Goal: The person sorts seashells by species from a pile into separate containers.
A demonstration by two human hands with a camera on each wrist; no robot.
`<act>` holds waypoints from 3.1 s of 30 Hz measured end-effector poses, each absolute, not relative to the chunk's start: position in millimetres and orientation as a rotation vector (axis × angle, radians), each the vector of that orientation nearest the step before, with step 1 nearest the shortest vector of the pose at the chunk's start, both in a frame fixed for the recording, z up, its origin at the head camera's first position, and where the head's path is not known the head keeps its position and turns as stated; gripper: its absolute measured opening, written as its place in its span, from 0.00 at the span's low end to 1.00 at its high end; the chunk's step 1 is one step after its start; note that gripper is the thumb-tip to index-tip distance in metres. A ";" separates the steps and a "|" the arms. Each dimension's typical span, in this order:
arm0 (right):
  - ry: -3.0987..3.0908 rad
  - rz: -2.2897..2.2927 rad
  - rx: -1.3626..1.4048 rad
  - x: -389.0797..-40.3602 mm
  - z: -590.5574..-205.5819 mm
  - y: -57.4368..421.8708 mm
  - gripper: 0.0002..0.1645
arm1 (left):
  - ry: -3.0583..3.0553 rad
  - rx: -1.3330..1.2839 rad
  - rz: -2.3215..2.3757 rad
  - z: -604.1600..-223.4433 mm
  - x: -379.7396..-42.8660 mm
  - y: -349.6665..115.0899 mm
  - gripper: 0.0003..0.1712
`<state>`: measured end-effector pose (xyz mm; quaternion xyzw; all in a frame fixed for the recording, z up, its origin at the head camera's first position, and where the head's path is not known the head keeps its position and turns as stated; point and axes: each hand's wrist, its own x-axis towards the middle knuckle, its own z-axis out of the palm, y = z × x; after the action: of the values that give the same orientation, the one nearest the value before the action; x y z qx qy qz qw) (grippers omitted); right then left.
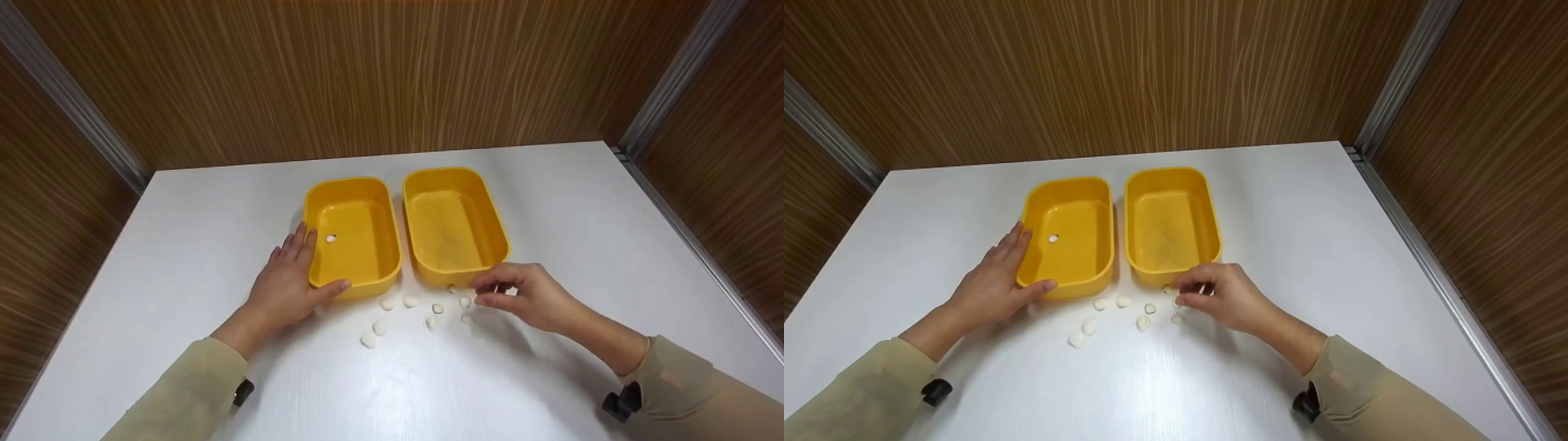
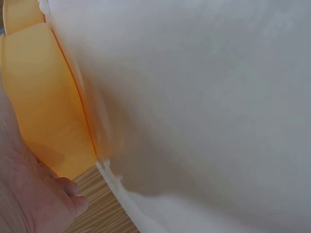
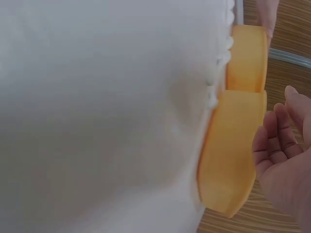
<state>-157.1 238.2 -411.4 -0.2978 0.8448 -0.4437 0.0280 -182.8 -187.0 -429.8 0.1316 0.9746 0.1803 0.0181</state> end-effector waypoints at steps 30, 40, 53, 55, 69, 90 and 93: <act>2.416 -1.299 -0.777 -158.1 -452.4 245.6 0.16 | 3.027 0.428 0.554 -424.4 -177.7 -186.8 0.73; 2.418 -1.279 -0.900 -152.8 -452.1 244.3 0.17 | 3.017 0.425 0.554 -424.8 -175.0 -185.7 0.73; 2.453 -1.266 -0.883 -150.8 -453.9 245.8 0.14 | 3.025 0.429 0.576 -424.9 -174.1 -183.4 0.72; 2.452 -1.271 -0.884 -150.8 -454.3 246.2 0.13 | 3.024 0.429 0.580 -425.1 -174.1 -183.0 0.72; 2.456 -1.257 -0.814 -149.0 -455.9 248.4 0.10 | 3.018 0.419 0.568 -427.0 -175.8 -180.8 0.74; 2.467 -1.207 -1.010 -145.9 -449.5 245.7 0.09 | 3.003 0.416 0.565 -429.2 -177.5 -181.5 0.74; 2.502 -1.176 -1.056 -145.5 -446.9 245.2 0.10 | 3.007 0.418 0.561 -428.6 -177.9 -181.7 0.73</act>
<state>-145.5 245.2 -446.9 -0.3553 0.8419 -0.3957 0.0910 -177.9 -181.7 -428.6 0.1354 0.9736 0.1817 0.0273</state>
